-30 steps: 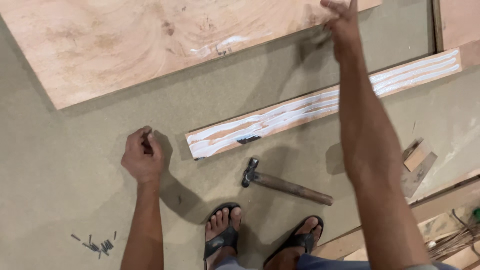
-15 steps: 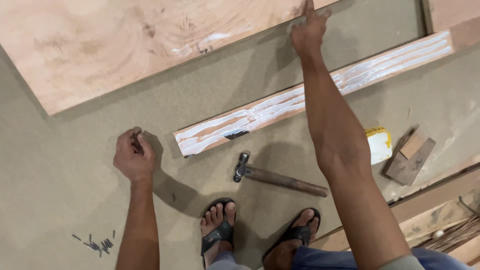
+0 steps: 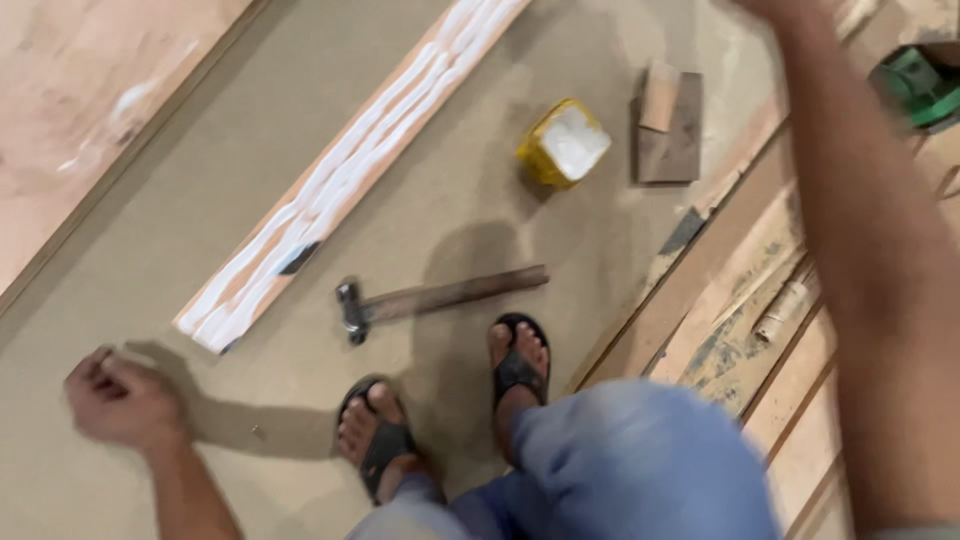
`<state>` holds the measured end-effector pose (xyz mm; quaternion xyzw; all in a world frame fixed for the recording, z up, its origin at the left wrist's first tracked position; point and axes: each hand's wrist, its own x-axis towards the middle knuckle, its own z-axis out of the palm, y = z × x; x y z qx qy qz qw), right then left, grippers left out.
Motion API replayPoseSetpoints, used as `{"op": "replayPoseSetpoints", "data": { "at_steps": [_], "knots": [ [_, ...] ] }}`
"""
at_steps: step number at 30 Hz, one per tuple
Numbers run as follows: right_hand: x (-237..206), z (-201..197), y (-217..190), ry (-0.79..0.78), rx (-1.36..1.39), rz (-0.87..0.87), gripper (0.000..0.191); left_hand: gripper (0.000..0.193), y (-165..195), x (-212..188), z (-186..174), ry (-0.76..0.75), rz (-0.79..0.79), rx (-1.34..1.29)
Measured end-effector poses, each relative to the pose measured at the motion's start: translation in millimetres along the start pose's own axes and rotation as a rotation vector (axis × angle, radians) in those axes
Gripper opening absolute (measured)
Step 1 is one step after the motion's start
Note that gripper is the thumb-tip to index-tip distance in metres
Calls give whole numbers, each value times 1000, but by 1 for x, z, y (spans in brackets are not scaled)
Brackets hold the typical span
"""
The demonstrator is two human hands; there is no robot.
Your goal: The person aligns a thin wooden strip on a larger plywood sheet, then hammers nails into the strip to secure it. They apply white adhesive along the strip and press it onto the plywood, then hammer additional nails to fasten the assembly.
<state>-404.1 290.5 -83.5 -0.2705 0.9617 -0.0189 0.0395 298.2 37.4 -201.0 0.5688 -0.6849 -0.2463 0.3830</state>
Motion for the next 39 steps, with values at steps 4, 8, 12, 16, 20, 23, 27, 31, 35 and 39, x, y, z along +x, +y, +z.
{"op": "replayPoseSetpoints", "data": {
  "at_steps": [4, 8, 12, 16, 20, 23, 27, 31, 35, 39],
  "knots": [
    [-45, 52, 52, -358, 9, 312, 160, 16, 9, 0, 2, -125, -7, -38],
    [-101, 95, 70, -196, 226, 357, 151, 14, 22, -5, 1, -226, -169, -43],
    [-104, 83, 68, -28, 370, 111, 145, 24, 31, -11, -2, -249, -283, -236],
    [-122, 50, 46, 49, 453, -182, 141, 31, 31, -12, -1, -252, -218, -184],
    [-144, 44, 7, 4, 438, -335, 145, 23, 28, -16, 6, -250, -145, -185],
    [-150, 53, -33, -60, 392, -351, 147, 26, 27, -20, 11, -246, -194, -216],
    [-151, 60, -70, -70, 185, -340, 142, 26, 26, -21, 5, -273, -150, -171],
    [-155, 70, -81, -13, 9, -368, 146, 32, 27, -25, 2, -261, -227, -183],
    [-147, 97, -91, -33, -11, -316, 141, 78, 30, -20, 5, -348, -119, -197],
    [-118, 94, -82, -104, -74, -74, 135, 110, 29, -12, 1, -517, 88, 135]
  ]
}}
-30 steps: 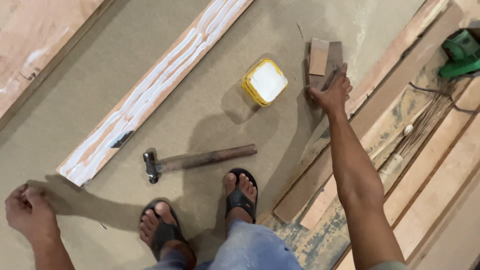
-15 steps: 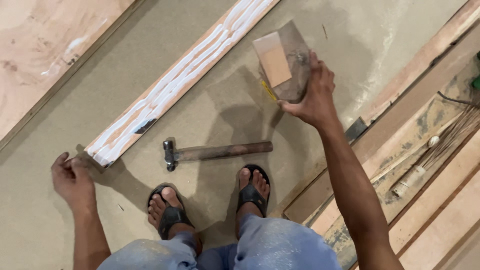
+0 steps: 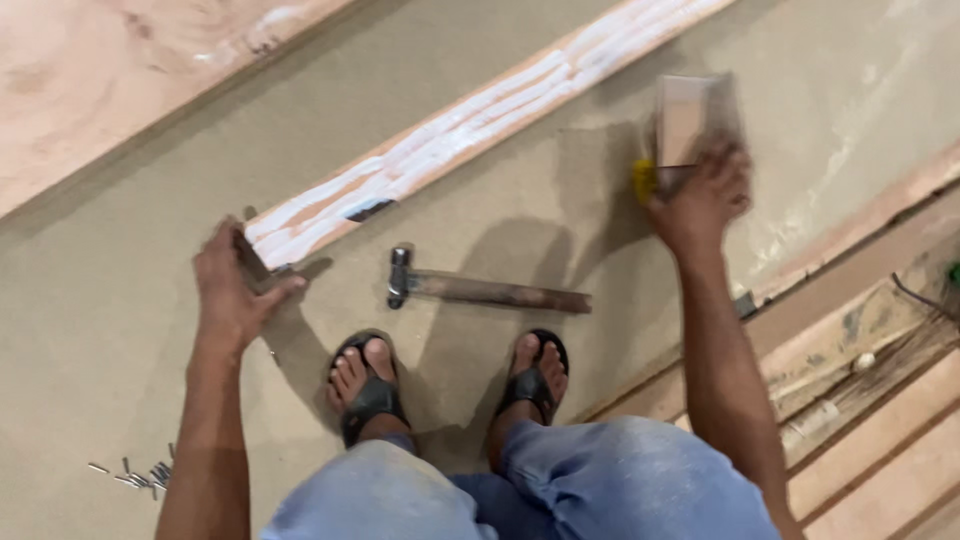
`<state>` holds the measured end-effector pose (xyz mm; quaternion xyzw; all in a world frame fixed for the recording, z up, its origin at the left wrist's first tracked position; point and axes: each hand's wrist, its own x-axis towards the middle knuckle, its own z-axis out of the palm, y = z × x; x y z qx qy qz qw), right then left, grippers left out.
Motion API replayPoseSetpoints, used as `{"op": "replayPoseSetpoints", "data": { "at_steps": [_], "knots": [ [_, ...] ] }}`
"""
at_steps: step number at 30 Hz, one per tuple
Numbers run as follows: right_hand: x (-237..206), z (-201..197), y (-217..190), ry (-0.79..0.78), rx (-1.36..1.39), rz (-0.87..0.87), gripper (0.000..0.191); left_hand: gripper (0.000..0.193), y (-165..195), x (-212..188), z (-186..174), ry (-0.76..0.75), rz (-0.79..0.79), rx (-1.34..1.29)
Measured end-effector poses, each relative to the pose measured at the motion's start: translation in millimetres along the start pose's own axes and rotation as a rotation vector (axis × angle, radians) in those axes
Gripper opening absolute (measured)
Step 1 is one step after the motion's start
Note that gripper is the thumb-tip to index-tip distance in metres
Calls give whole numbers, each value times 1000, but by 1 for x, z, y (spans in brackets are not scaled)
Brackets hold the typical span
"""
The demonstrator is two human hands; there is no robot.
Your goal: The person aligns a thin wooden strip on a larger plywood sheet, then hammers nails into the strip to secure it. They apply white adhesive along the strip and press it onto the plywood, then hammer additional nails to fasten the assembly.
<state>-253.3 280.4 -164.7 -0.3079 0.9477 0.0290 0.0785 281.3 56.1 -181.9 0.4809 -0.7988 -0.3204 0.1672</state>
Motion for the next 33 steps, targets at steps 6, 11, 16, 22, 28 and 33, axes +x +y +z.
{"op": "replayPoseSetpoints", "data": {
  "at_steps": [6, 11, 16, 22, 28, 33],
  "knots": [
    [23, -26, 21, 83, 25, 88, 132, 93, -17, 11, -15, -59, -32, 6],
    [-22, 6, -40, 287, 39, -432, 121, 91, -29, -6, -45, -17, -37, -191],
    [-30, 8, -138, 316, 143, -657, 129, 58, -37, -33, -106, 255, -197, -1271],
    [-12, 18, -246, 435, 210, -993, 126, 55, -48, -49, -158, 536, -516, -1428],
    [19, 31, -305, 463, 192, -1074, 96, 81, -63, -44, -146, 690, -760, -1272],
    [56, -5, -332, 173, 153, -1226, 93, 80, -85, -28, -136, 856, -546, -1093]
  ]
}}
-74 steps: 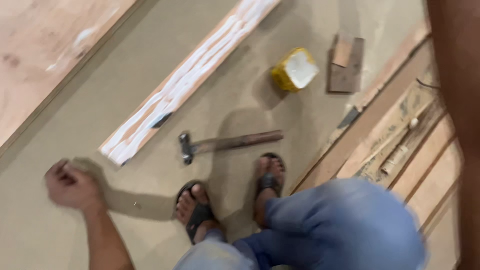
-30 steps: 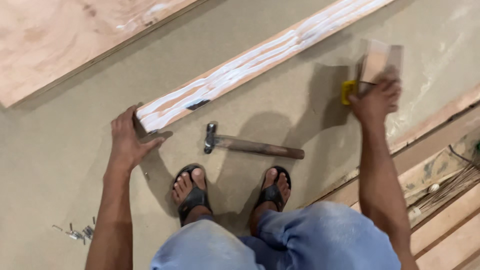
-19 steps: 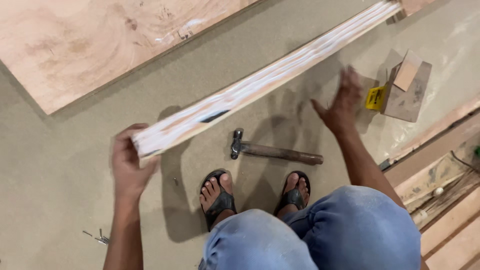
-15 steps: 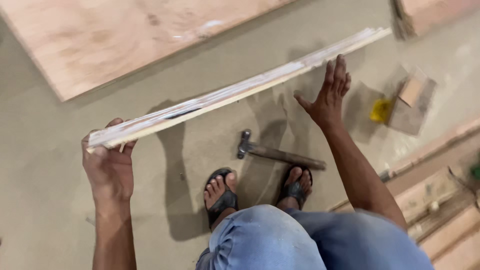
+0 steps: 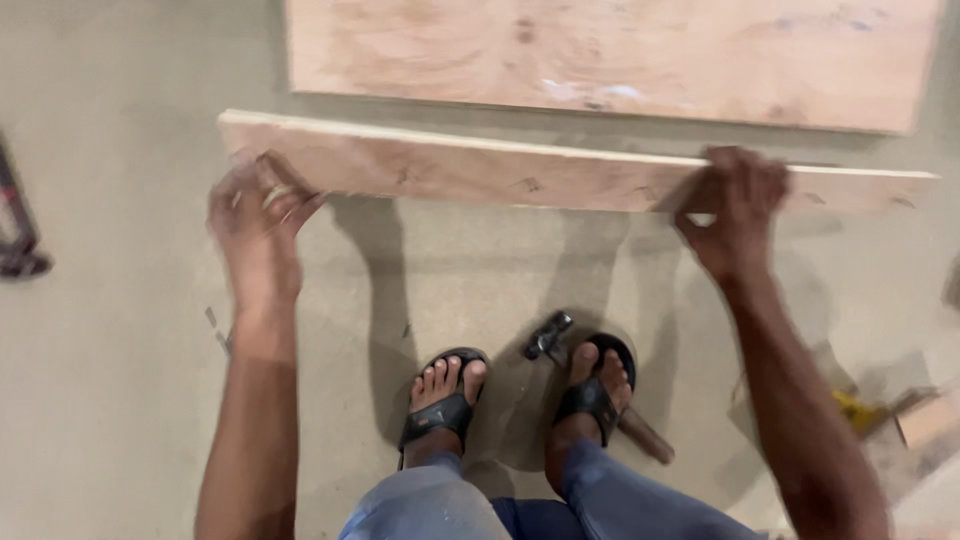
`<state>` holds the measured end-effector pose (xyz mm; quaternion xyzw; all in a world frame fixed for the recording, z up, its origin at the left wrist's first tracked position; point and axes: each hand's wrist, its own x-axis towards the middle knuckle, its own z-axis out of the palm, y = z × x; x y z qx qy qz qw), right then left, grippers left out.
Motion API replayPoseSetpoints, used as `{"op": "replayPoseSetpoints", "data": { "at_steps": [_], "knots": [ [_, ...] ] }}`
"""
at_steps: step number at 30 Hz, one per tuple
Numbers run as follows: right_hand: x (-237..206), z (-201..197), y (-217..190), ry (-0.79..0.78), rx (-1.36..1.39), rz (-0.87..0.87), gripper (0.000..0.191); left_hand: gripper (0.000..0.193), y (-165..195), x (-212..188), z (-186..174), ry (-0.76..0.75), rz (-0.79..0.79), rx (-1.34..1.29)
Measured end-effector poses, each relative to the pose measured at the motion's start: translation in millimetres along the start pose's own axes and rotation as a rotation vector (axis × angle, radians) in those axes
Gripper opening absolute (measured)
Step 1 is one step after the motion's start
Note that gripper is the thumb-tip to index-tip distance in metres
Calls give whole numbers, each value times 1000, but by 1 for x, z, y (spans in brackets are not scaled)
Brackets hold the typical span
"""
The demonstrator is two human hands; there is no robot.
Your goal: The person aligns a thin wooden strip on a larger plywood sheet, then hammers nails into the strip to secure it. They apply white adhesive along the strip and press it onto the plywood, then hammer additional nails to fasten the assembly.
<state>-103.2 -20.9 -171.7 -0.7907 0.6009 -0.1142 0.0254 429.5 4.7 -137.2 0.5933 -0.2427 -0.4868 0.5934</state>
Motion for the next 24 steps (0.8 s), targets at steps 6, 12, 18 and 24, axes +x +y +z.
{"op": "replayPoseSetpoints", "data": {
  "at_steps": [6, 12, 18, 24],
  "knots": [
    [98, -32, 39, -293, 28, -42, 88, 38, -31, 66, 16, 58, 241, 356],
    [140, -16, 47, -287, 4, -86, 98, 53, -52, 109, 6, -55, 542, 788],
    [145, -3, 41, -282, 81, -158, 92, 47, -59, 116, 8, -40, 544, 863],
    [146, 2, 41, -286, 114, -136, 92, 49, -66, 119, 17, -20, 504, 704]
  ]
}}
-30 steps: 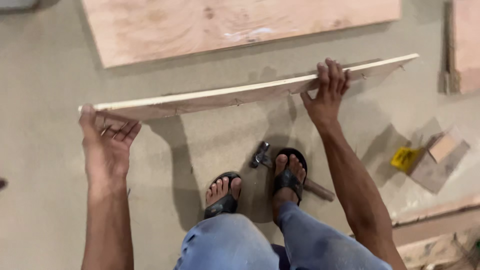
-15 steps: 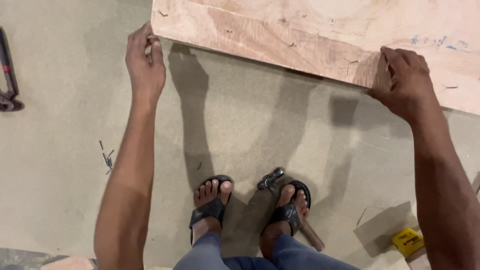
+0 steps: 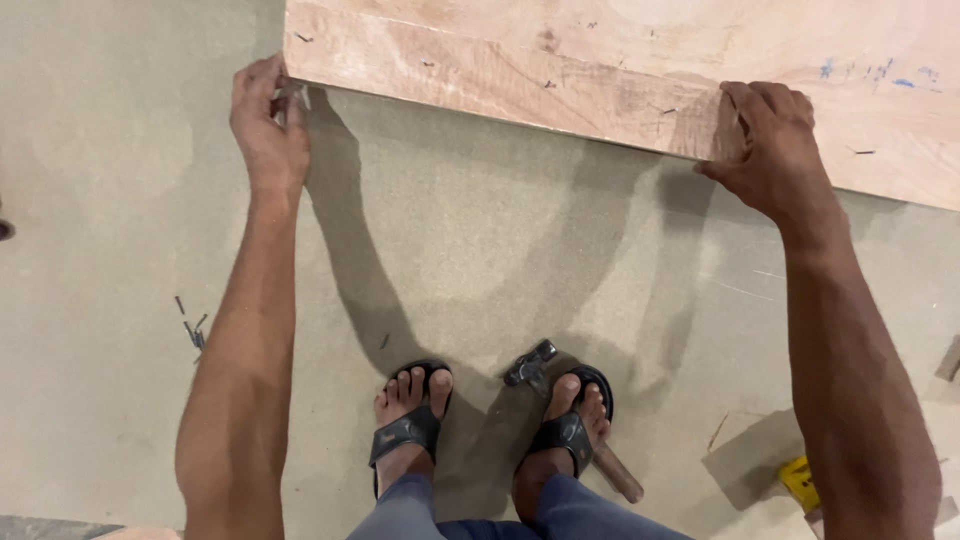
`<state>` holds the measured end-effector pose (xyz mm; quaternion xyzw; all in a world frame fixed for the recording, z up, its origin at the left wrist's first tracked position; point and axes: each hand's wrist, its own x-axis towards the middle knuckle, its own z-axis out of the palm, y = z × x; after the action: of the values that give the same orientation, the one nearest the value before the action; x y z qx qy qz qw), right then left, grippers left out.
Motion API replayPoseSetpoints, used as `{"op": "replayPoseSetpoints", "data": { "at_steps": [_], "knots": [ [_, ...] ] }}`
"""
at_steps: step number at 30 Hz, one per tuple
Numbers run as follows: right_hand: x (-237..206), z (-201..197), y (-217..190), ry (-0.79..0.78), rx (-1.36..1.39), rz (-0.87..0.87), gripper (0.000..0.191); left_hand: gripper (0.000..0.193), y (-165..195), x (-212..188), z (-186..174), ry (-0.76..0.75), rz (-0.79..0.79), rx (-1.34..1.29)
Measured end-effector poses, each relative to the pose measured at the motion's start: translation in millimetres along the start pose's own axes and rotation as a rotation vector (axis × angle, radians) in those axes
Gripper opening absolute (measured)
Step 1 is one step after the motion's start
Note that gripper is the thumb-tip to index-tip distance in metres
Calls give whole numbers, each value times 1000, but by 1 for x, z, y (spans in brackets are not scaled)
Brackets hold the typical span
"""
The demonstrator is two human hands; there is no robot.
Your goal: The person aligns a thin wooden strip on a larger plywood sheet, then hammers nails into the strip to secure it. They apply white adhesive along the strip and press it onto the plywood, then hammer additional nails to fasten the assembly.
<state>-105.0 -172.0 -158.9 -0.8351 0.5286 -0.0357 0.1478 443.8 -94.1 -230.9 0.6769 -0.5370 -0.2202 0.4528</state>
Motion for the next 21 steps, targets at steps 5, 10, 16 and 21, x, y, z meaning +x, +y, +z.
{"op": "replayPoseSetpoints", "data": {
  "at_steps": [5, 10, 16, 21],
  "knots": [
    [1, 9, 0, 6, 3, -1, 90, 49, -6, 2, -1, -16, 6, 48],
    [2, 13, 3, 16, 48, -46, 88, 40, -10, 4, -3, -26, 36, 32],
    [0, 20, 7, 12, 16, 2, 91, 45, -7, 4, -4, -73, 89, 76],
    [4, 27, 15, -19, -19, 18, 93, 54, -6, 3, -8, -154, 134, 313]
  ]
}}
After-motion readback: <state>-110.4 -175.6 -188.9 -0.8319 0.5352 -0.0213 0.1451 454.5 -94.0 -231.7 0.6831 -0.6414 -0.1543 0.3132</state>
